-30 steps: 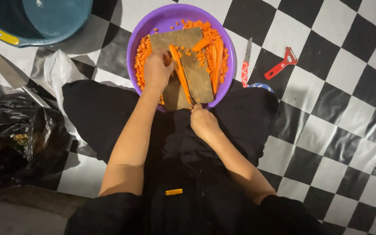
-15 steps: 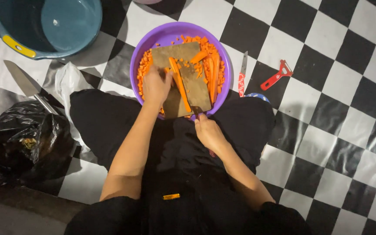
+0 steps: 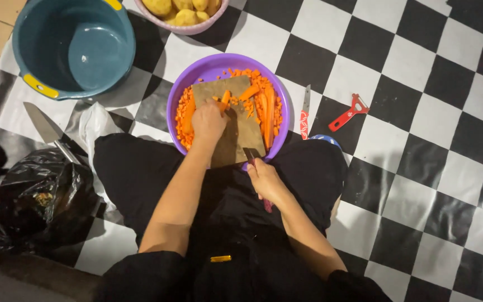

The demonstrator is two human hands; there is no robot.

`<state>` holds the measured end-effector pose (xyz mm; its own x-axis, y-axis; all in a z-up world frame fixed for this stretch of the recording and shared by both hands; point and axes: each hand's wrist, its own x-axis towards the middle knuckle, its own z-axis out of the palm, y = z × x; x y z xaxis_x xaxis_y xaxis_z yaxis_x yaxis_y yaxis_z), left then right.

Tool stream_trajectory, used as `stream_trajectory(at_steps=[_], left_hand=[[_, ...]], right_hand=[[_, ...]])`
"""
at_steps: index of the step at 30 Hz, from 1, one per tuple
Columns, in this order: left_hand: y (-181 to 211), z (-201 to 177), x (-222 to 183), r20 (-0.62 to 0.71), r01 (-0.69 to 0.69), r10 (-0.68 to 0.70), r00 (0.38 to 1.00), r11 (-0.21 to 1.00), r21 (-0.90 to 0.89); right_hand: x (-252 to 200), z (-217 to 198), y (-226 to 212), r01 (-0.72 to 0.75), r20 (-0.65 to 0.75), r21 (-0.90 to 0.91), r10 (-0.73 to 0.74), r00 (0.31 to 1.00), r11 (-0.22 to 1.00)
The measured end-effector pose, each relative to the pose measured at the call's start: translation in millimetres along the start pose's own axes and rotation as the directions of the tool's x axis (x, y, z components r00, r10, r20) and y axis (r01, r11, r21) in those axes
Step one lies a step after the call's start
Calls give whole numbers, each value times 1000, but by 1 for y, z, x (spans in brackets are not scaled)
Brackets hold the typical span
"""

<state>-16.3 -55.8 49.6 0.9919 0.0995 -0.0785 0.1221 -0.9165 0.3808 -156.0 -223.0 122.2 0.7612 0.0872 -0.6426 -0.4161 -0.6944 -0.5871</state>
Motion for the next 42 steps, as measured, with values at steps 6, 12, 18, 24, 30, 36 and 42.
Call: stream_trajectory(at_steps=[6, 12, 18, 24, 30, 36, 42], left_hand=[[-43, -2, 11, 338, -339, 316, 887, 941, 11], [-31, -35, -16, 319, -274, 291, 902, 957, -98], [-47, -9, -14, 208, -337, 338, 918, 941, -44], [-52, 8, -12, 154, -384, 379, 912, 923, 2], [-47, 22, -1, 120, -429, 425, 897, 903, 5], [-45, 61, 19, 57, -527, 524, 850, 838, 143], [-22, 30, 4, 158, -483, 464, 872, 869, 111]], right_hand=[[2, -36, -32, 77, -62, -184, -90, 994, 980], [105, -17, 3, 116, -190, -564, -265, 945, 818], [118, 2, -2, 72, -158, -536, -184, 970, 841], [121, 14, -13, 121, -140, -466, -208, 968, 877], [134, 5, 19, 67, -161, -461, -158, 974, 885], [150, -4, 34, -2, -216, -461, -110, 970, 887], [120, -28, -43, -5, -213, -469, -108, 971, 883]])
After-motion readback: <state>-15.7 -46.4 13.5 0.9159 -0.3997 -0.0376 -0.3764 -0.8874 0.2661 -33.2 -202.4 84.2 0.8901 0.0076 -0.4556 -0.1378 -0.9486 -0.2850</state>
